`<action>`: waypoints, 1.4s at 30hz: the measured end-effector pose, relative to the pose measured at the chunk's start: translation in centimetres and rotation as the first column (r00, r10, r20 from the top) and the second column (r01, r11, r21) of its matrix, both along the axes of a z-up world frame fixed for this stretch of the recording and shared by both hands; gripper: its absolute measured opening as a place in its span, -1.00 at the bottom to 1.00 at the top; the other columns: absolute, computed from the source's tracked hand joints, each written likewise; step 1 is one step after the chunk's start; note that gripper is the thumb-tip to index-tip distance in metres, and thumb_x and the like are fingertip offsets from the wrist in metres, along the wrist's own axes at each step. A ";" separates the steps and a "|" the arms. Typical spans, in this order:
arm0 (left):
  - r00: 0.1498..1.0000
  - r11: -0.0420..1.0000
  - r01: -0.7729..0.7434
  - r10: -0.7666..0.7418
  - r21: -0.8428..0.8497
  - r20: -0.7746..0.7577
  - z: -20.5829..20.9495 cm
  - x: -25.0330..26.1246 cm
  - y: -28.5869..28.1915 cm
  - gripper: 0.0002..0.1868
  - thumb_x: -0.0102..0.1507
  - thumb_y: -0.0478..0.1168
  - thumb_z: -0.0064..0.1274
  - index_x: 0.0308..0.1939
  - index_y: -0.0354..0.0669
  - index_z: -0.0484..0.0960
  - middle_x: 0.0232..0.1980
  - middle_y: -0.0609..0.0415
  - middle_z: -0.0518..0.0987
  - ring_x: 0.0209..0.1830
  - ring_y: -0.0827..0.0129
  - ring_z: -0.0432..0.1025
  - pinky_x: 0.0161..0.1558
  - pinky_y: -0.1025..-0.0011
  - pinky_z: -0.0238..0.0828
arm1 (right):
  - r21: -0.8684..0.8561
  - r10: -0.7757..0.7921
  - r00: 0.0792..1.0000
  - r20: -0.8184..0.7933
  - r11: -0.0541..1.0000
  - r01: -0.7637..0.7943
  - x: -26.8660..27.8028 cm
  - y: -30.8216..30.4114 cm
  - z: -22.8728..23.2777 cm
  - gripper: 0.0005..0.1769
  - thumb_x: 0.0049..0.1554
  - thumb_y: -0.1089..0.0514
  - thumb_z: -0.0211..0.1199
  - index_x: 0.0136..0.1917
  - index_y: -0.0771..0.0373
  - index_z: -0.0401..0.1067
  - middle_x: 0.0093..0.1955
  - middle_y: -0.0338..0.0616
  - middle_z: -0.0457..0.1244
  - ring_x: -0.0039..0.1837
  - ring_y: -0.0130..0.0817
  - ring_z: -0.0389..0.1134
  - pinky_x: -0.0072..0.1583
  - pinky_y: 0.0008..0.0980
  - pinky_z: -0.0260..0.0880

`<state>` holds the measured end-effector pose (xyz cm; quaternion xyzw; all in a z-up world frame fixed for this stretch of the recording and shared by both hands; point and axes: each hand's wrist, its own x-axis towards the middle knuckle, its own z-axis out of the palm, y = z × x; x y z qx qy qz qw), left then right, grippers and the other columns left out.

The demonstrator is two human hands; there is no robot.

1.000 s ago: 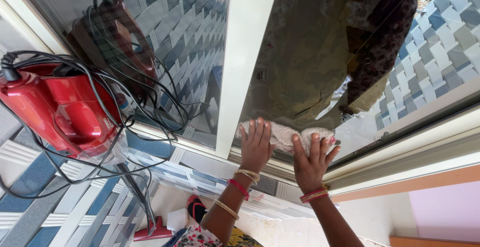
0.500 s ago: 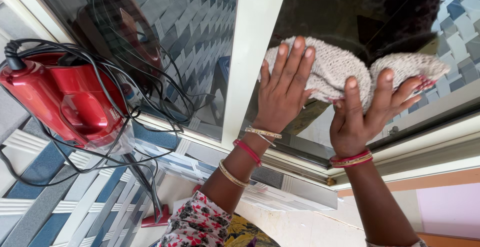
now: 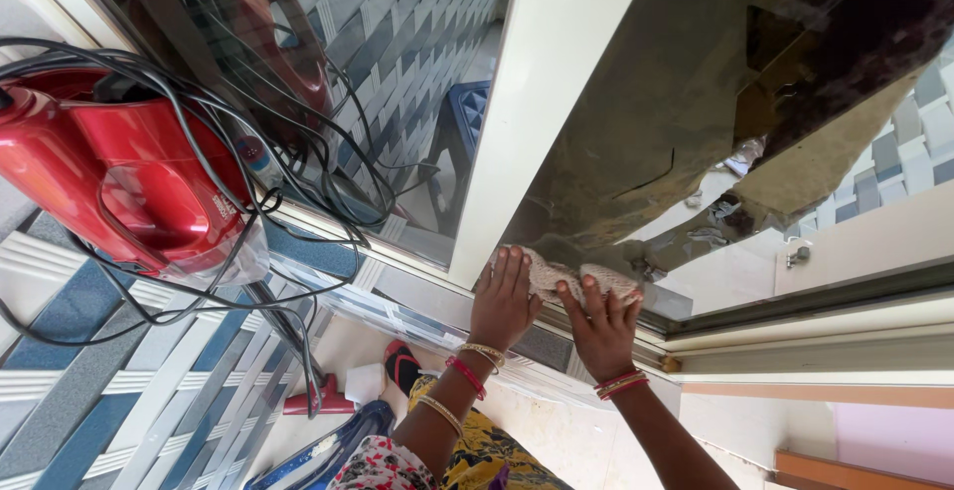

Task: The person wipes a glass window pane with a cloth, moving from top to bottom across the surface.

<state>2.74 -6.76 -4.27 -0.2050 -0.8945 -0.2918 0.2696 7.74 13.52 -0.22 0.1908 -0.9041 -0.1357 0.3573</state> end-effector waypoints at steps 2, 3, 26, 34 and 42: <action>0.999 1.000 -0.008 0.009 -0.024 0.041 -1.1 0.9 -0.2 -0.27 0.32 0.03 -0.04 0.44 -0.41 0.30 0.53 -0.26 0.24 0.58 -0.05 0.09 0.50 -0.02 -0.01 | 0.060 -0.021 0.996 0.087 0.998 0.016 0.6 -0.6 -1.7 -0.31 0.20 0.23 0.15 0.56 -0.21 0.29 0.68 -0.26 -0.06 0.42 -0.11 0.11 0.55 0.31 -0.12; 0.998 0.999 -0.019 0.021 -0.047 0.062 -1.4 1.3 -0.2 -0.29 0.32 0.00 -0.05 0.44 -0.40 0.31 0.55 -0.24 0.24 0.59 -0.02 0.09 0.50 0.00 -0.01 | 0.091 -0.033 0.991 0.128 0.996 0.021 0.8 -0.7 -2.1 -0.30 0.18 0.22 0.15 0.55 -0.22 0.29 0.67 -0.30 -0.04 0.38 -0.15 0.15 0.54 0.28 -0.08; 0.987 0.927 0.074 -0.015 0.369 -0.160 21.5 -0.7 1.3 -0.19 0.46 0.01 -0.17 0.64 -0.37 -0.07 0.70 -0.38 -0.11 0.74 -0.27 -0.18 0.62 -0.18 -0.18 | -0.170 -0.023 0.973 -0.228 0.985 -0.017 -1.3 -3.0 23.0 -0.42 0.41 0.32 0.11 0.61 -0.11 0.40 0.76 0.01 -0.08 0.79 0.06 -0.35 0.62 0.32 -0.71; 0.952 0.969 0.096 -0.022 0.229 -0.304 28.7 -1.7 -0.6 -0.20 0.48 0.15 -0.16 0.68 -0.11 -0.03 0.75 -0.07 -0.08 0.80 0.06 -0.16 0.61 0.01 -0.06 | -0.287 -0.032 0.933 -0.357 0.955 -0.077 -1.9 -3.6 28.3 -0.49 0.46 0.20 0.11 0.59 -0.23 0.40 0.78 -0.02 -0.21 0.75 0.05 -0.43 0.63 0.28 -0.70; 0.976 0.994 0.051 -0.028 0.101 -0.217 17.5 -1.6 -0.4 -0.22 0.42 0.11 -0.12 0.60 -0.23 0.09 0.67 -0.18 0.02 0.70 -0.04 -0.07 0.55 -0.08 -0.03 | -0.228 -0.006 0.955 -0.295 0.972 -0.064 -1.6 -1.7 16.6 -0.37 0.40 0.27 0.17 0.64 -0.23 0.28 0.81 -0.02 -0.34 0.80 0.09 -0.53 0.64 0.30 -0.63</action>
